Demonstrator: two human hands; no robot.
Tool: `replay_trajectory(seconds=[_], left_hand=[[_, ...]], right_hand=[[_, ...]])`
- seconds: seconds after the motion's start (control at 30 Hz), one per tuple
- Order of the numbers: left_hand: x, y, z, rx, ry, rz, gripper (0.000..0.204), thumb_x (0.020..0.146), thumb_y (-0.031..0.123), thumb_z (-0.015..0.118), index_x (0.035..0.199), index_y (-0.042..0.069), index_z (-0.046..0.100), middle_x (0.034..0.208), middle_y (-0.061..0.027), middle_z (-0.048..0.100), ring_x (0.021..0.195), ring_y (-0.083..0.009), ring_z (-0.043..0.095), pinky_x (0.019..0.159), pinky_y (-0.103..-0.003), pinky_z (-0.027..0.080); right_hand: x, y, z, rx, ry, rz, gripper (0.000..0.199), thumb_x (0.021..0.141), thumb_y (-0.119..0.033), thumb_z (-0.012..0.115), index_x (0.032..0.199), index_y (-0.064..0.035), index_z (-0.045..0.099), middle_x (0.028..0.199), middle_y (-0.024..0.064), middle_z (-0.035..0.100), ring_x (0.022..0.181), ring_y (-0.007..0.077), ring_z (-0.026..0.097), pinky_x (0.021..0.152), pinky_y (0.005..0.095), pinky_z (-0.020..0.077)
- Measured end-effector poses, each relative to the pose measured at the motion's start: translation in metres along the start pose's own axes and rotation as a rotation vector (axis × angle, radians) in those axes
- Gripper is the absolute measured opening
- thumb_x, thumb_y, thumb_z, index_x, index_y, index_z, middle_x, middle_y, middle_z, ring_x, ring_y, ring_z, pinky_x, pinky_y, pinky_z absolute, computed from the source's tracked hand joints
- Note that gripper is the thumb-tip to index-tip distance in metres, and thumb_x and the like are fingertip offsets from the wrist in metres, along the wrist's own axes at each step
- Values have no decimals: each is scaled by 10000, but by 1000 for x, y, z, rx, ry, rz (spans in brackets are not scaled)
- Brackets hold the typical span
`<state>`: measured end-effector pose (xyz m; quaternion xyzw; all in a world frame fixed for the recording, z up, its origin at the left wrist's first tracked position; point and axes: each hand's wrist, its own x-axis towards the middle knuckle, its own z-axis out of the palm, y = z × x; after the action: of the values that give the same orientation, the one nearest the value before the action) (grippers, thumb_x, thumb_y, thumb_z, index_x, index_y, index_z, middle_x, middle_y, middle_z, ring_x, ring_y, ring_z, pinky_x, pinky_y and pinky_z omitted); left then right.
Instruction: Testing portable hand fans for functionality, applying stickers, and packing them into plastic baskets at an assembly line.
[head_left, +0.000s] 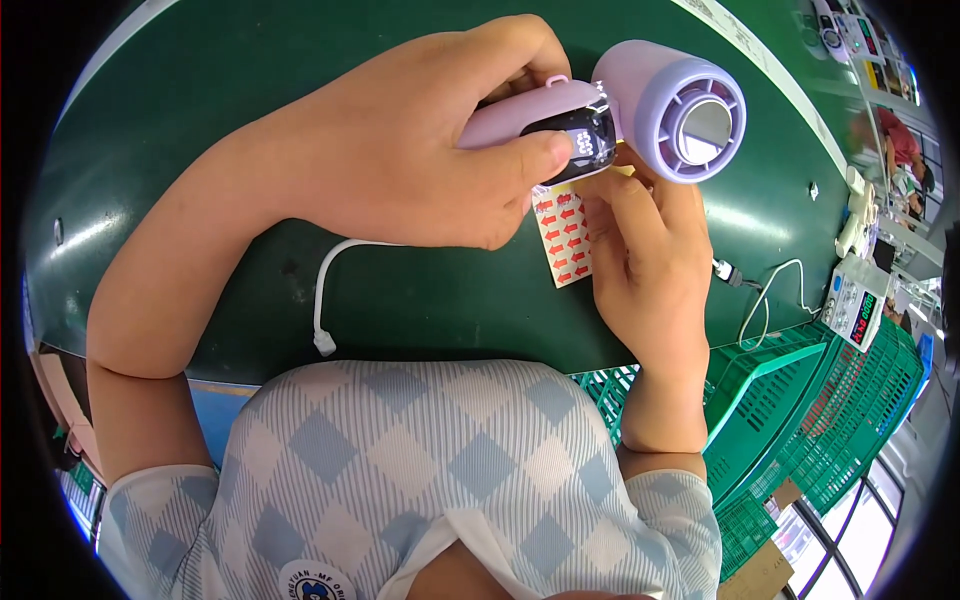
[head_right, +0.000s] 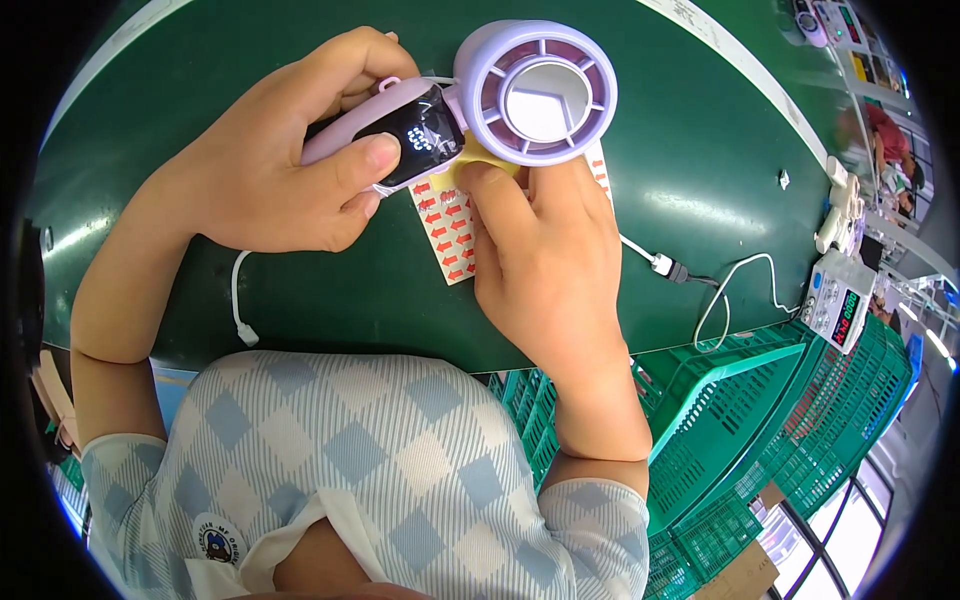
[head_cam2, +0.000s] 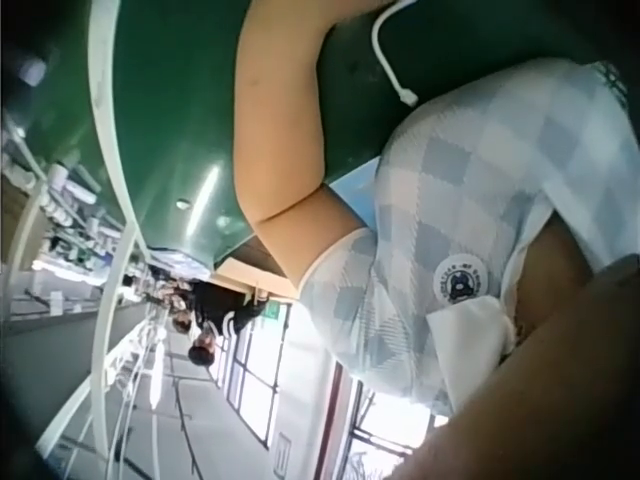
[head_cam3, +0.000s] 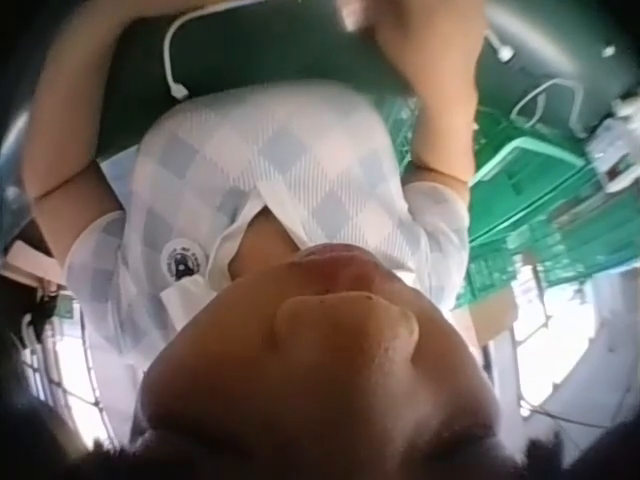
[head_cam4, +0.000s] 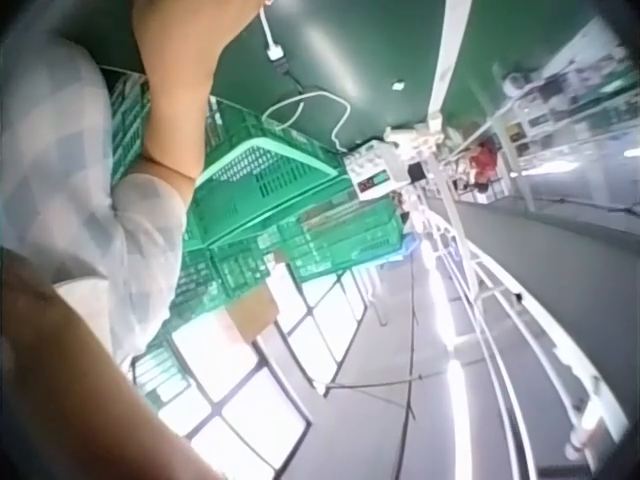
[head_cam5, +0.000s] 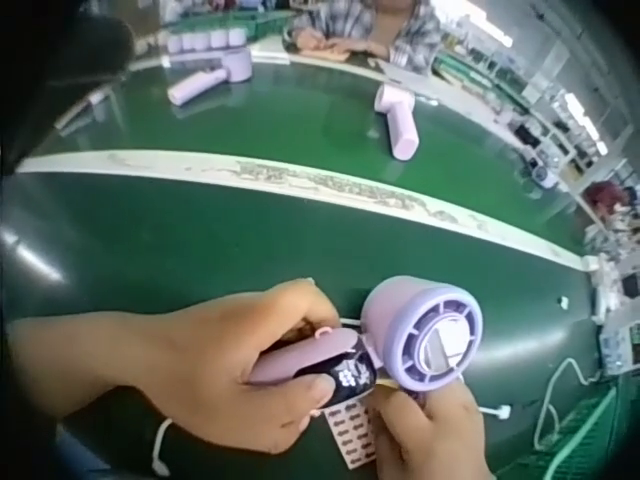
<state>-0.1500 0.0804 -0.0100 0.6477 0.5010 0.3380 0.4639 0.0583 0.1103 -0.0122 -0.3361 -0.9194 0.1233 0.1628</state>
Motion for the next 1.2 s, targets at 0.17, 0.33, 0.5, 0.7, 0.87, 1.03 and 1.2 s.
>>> replay_trajectory(seconds=[0.17, 0.33, 0.5, 0.7, 0.87, 1.03, 1.2], left_hand=[[1, 1, -1, 0, -9, -4, 368, 677, -36, 519, 1030, 7, 421, 833, -97, 526, 654, -150, 472, 575, -244, 403], [1, -1, 0, 5, 2, 15, 367, 678, -40, 516, 1029, 7, 420, 831, -97, 526, 645, -148, 468, 570, -239, 400], [1, 0, -1, -23, -1, 4, 365, 677, -44, 513, 1026, 8, 419, 815, -92, 522, 627, -142, 454, 557, -235, 392], [1, 3, -3, -71, -18, -34, 360, 678, -47, 512, 1021, 9, 419, 792, -85, 511, 607, -133, 432, 541, -231, 381], [0, -2, 0, -21, 22, 41, 350, 681, -49, 511, 1014, 10, 420, 770, -78, 503, 594, -129, 419, 531, -227, 372], [3, -2, 0, -64, 8, 30, 345, 685, -50, 510, 1013, 11, 421, 760, -76, 504, 588, -126, 419, 526, -225, 371], [3, -4, 1, -59, 18, 50, 344, 688, -47, 512, 1015, 12, 422, 748, -74, 504, 583, -121, 419, 521, -224, 370]], right_hand=[[-3, 2, -3, 90, -6, 37, 198, 657, 75, 557, 833, -14, 578, 981, 106, 515, 774, 222, 495, 648, 284, 413], [-6, 5, -3, 281, 26, 128, 178, 673, 35, 573, 843, -15, 581, 908, 99, 498, 749, 223, 473, 661, 299, 389], [-8, 2, -1, 133, 43, 49, 180, 682, 15, 579, 860, -15, 587, 878, 98, 487, 749, 223, 458, 668, 309, 377], [-9, 1, -2, 82, 27, 28, 196, 686, 10, 578, 880, -16, 594, 888, 99, 485, 753, 225, 451, 673, 309, 377], [-8, 3, 2, 122, 56, 44, 182, 688, 9, 578, 868, -19, 591, 874, 96, 486, 736, 225, 446, 664, 308, 375], [-5, 3, 2, 167, 83, 69, 145, 696, 5, 579, 837, -27, 588, 844, 91, 482, 716, 224, 441, 651, 311, 371], [-2, 0, 0, 256, 14, 208, 108, 706, 8, 571, 808, -26, 559, 815, 89, 475, 705, 225, 439, 631, 306, 369]])
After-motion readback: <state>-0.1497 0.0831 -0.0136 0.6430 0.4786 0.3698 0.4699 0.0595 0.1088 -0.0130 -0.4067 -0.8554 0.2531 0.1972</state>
